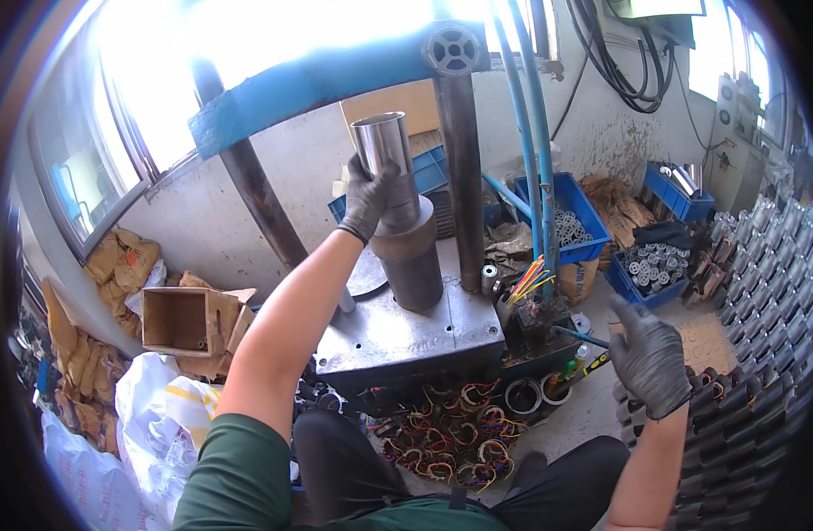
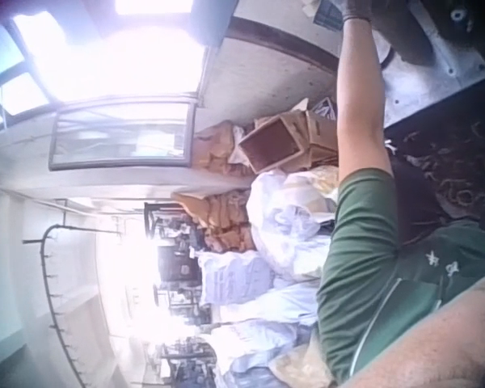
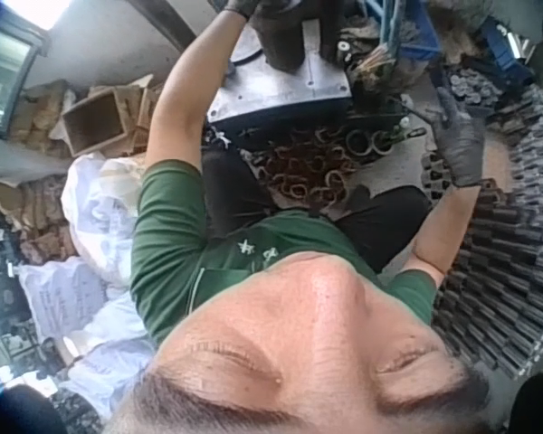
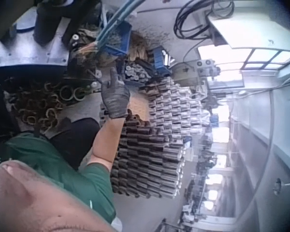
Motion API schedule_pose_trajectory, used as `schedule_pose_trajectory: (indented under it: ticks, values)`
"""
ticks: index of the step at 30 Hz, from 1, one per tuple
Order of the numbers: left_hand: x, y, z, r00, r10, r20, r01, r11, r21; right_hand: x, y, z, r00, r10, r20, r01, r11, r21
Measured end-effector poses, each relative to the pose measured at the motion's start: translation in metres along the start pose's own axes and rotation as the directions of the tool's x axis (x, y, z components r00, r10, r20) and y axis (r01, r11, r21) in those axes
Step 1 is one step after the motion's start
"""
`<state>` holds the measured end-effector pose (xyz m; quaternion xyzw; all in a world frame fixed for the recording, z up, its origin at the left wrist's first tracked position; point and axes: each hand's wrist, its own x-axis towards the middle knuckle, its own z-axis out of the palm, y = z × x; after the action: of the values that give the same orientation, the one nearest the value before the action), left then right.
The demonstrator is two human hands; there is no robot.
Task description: Operating a press machine and adjusting wiring on motor stators in an industrial setting.
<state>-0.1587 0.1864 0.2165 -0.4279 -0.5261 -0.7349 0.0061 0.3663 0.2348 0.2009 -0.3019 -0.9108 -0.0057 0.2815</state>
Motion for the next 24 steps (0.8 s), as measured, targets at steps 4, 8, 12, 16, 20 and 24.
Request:
schedule_pose_trajectory:
  ticks: [4,8,12,16,20,24]
  values:
    - [-0.016,-0.015,-0.021,0.999,0.039,0.016,-0.039,0.999,0.020,-0.011,-0.018,-0.017,0.831,-0.063,0.552,0.072,0.997,0.006]
    - [-0.017,-0.006,-0.012,0.991,-0.123,0.046,0.121,0.992,0.036,-0.058,0.005,-0.001,0.640,-0.258,0.724,0.318,0.946,0.056]
    - [-0.018,-0.005,-0.011,0.986,-0.157,0.059,0.162,0.984,-0.078,-0.088,-0.001,0.010,0.660,-0.177,0.730,0.194,0.979,0.062]
    - [-0.017,-0.002,-0.018,0.981,-0.188,0.036,0.187,0.982,0.026,-0.118,-0.013,0.033,0.752,-0.061,0.656,0.174,0.979,-0.110]
    - [-0.019,0.013,-0.021,0.975,-0.214,0.049,0.209,0.973,0.093,-0.120,-0.028,0.030,0.805,-0.007,0.594,0.097,0.988,-0.120]
    - [-0.014,-0.004,-0.024,0.986,-0.143,0.083,0.141,0.989,0.037,-0.120,-0.030,0.033,0.826,-0.024,0.563,0.124,0.983,-0.139]
